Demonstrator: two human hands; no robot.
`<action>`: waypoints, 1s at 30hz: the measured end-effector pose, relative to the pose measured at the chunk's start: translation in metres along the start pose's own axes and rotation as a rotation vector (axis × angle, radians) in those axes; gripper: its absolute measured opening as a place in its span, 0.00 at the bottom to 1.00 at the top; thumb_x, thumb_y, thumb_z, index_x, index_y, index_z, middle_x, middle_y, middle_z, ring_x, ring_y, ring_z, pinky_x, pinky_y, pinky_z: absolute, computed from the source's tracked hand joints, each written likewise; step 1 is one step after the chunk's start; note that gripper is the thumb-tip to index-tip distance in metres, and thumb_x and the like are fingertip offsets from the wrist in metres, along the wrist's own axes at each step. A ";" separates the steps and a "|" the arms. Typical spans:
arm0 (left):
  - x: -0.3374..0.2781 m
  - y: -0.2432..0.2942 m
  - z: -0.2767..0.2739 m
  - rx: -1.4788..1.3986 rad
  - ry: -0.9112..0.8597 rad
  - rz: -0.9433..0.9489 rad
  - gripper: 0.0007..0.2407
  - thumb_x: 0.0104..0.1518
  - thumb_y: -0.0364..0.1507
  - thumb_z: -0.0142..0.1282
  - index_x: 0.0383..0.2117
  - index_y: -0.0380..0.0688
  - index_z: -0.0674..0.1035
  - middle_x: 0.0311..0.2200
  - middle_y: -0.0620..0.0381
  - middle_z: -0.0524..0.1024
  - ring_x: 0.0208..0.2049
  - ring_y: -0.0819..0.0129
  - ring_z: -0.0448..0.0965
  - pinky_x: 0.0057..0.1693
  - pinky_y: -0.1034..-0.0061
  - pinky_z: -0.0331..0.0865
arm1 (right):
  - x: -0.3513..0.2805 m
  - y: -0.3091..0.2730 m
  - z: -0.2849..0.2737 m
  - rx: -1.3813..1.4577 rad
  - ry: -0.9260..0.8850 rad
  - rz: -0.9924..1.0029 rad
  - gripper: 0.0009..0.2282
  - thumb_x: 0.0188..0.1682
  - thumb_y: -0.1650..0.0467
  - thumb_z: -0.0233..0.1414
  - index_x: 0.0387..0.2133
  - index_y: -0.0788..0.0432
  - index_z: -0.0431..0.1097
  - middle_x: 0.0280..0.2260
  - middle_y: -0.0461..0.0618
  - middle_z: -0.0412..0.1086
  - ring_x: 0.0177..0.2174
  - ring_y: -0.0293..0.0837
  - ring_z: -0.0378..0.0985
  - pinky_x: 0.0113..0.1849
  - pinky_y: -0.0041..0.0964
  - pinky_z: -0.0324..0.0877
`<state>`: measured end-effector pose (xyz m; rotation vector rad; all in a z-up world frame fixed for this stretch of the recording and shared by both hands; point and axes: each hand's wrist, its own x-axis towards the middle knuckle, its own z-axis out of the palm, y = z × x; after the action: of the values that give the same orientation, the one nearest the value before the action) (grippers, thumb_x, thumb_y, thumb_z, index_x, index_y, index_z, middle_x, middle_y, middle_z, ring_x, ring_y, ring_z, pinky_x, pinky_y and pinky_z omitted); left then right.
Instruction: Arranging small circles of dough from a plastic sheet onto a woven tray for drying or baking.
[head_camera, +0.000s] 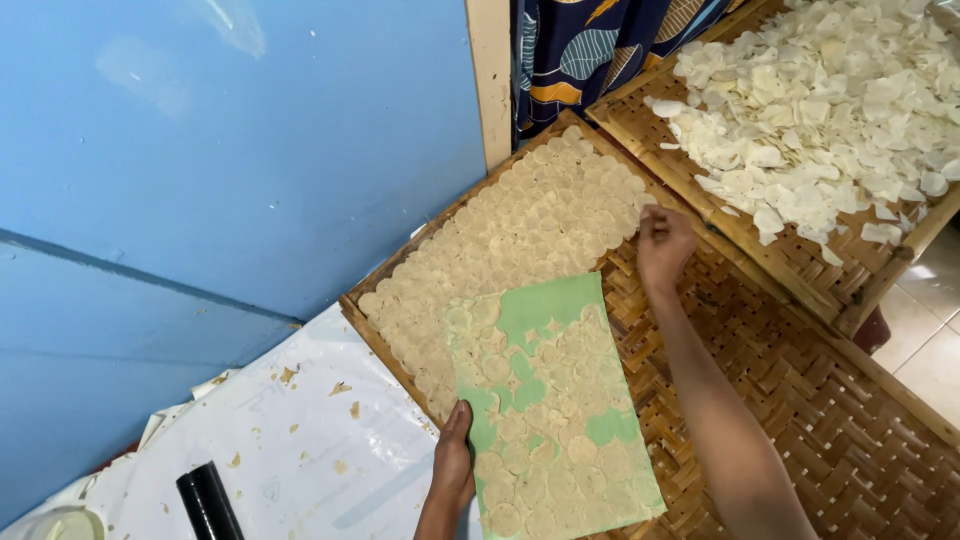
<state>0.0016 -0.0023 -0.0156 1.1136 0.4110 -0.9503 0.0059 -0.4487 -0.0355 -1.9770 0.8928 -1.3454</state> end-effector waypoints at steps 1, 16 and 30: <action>-0.002 0.002 0.002 -0.007 0.003 -0.001 0.28 0.64 0.41 0.46 0.67 0.36 0.63 0.64 0.47 0.69 0.61 0.60 0.70 0.64 0.69 0.64 | -0.018 -0.025 -0.005 0.000 -0.007 -0.003 0.02 0.54 0.77 0.58 0.37 0.65 0.79 0.39 0.60 0.76 0.33 0.43 0.81 0.31 0.31 0.82; -0.063 -0.020 0.006 -0.177 -0.136 0.133 0.22 0.66 0.36 0.43 0.61 0.32 0.70 0.55 0.47 0.76 0.51 0.62 0.78 0.56 0.69 0.72 | -0.186 -0.268 -0.034 -0.117 -0.473 -0.096 0.09 0.48 0.72 0.61 0.40 0.65 0.80 0.34 0.58 0.76 0.36 0.52 0.77 0.38 0.46 0.72; -0.135 -0.071 -0.073 -0.231 0.037 0.135 0.23 0.67 0.35 0.43 0.64 0.31 0.66 0.57 0.46 0.75 0.54 0.62 0.78 0.57 0.70 0.72 | -0.291 -0.271 -0.050 0.442 -0.644 0.541 0.14 0.45 0.73 0.63 0.43 0.66 0.73 0.33 0.48 0.73 0.32 0.36 0.74 0.37 0.30 0.73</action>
<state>-0.1197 0.1131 0.0087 0.9369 0.4576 -0.7447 -0.0638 -0.0591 0.0276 -1.5136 0.6661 -0.4869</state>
